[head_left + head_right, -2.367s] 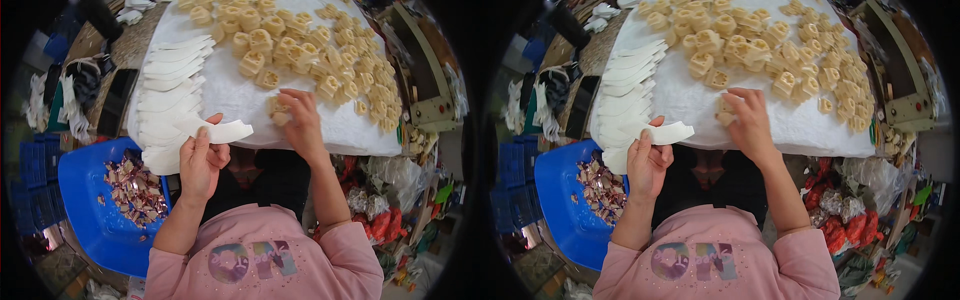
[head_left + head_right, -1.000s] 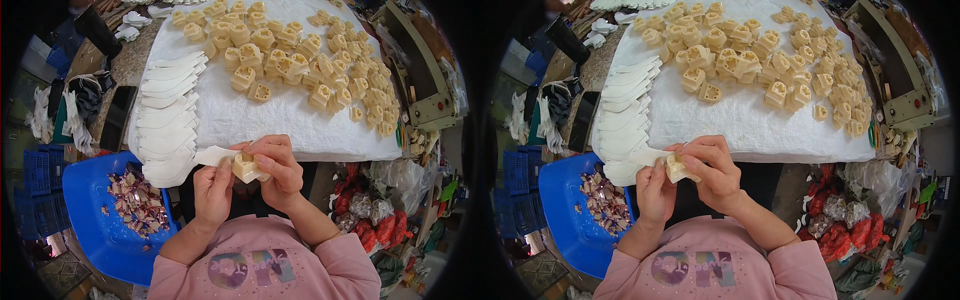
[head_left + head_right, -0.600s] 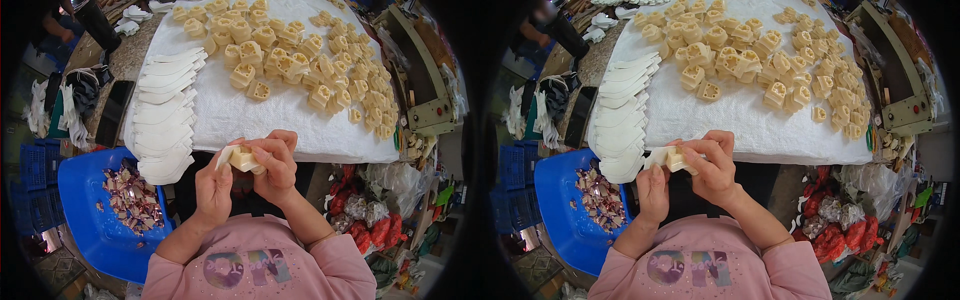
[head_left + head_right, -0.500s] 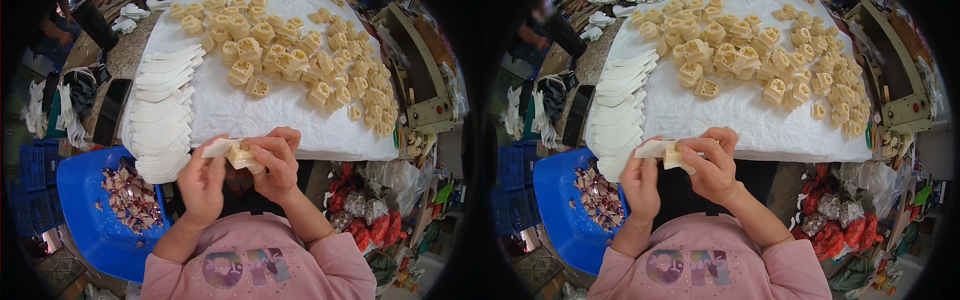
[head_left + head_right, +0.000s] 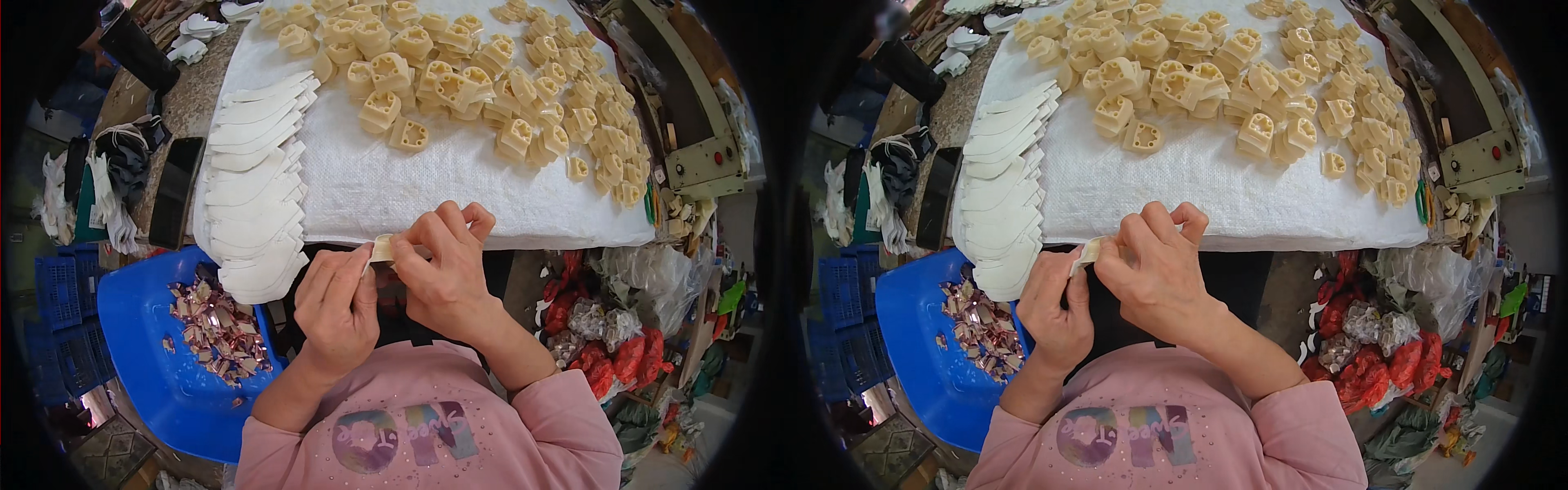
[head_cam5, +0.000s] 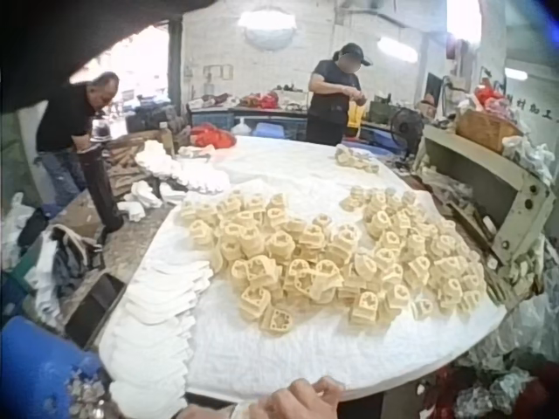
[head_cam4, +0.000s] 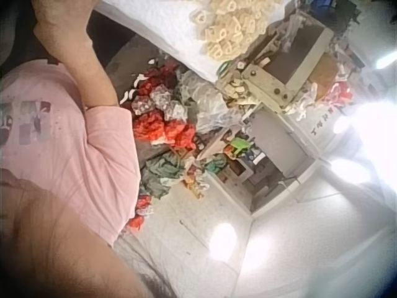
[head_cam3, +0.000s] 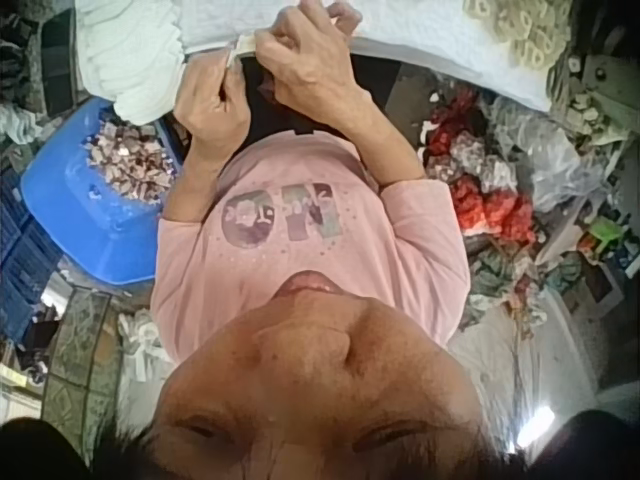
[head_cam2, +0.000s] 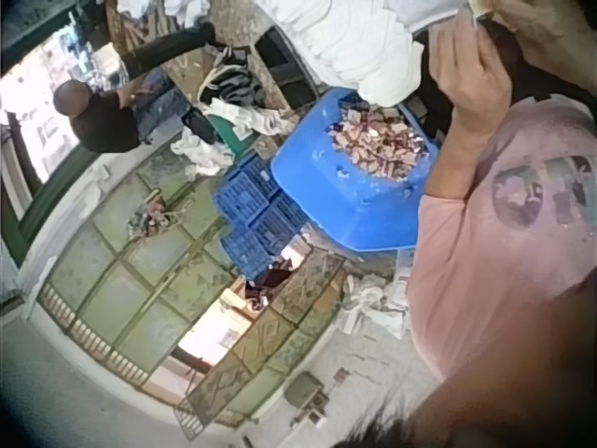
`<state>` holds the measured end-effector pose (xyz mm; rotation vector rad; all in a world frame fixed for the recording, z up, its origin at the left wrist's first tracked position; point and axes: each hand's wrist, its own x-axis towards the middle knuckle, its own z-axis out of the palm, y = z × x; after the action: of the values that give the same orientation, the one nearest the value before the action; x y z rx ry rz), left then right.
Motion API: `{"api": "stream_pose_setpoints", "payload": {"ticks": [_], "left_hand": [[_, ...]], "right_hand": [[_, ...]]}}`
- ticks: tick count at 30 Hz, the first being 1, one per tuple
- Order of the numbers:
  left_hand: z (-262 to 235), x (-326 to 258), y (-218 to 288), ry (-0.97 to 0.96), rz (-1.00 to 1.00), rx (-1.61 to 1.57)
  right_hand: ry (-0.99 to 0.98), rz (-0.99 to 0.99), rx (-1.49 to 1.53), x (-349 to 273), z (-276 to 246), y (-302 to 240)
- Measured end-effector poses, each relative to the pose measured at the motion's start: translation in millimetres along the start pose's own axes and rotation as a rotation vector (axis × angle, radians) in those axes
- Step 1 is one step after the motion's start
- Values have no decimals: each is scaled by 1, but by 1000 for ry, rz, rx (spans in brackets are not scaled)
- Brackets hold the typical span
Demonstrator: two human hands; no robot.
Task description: The recorder is assembling small shoe components by attaching white material strips to cream-colored plastic molds.
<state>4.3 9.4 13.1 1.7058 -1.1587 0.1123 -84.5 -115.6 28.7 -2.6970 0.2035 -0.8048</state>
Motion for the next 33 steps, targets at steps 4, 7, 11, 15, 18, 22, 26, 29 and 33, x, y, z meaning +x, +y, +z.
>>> {"api": "stream_pose_setpoints", "payload": {"ticks": [4,7,11,15,18,22,26,29,33], "left_hand": [[-2,1,2,-33,-37,-65],[-2,-2,-4,-9,-214,-321],[5,-4,-17,-24,-328,-575],[6,3,-12,-10,-147,-440],[5,10,-8,3,-17,-264],[7,5,-14,-2,45,-193],[1,6,-5,-3,-5,-278],[0,5,-9,90,115,-196],[-7,4,-21,92,125,-189]], "right_hand": [[47,25,112,-3,10,10],[71,42,317,-6,10,15],[40,61,544,-7,6,13],[-31,63,601,-6,-3,15],[-115,35,576,-3,-5,12],[-216,-11,562,-3,-5,10],[-121,-58,588,-6,4,14],[84,-77,524,-7,6,16],[16,-129,365,3,-2,8]]}}
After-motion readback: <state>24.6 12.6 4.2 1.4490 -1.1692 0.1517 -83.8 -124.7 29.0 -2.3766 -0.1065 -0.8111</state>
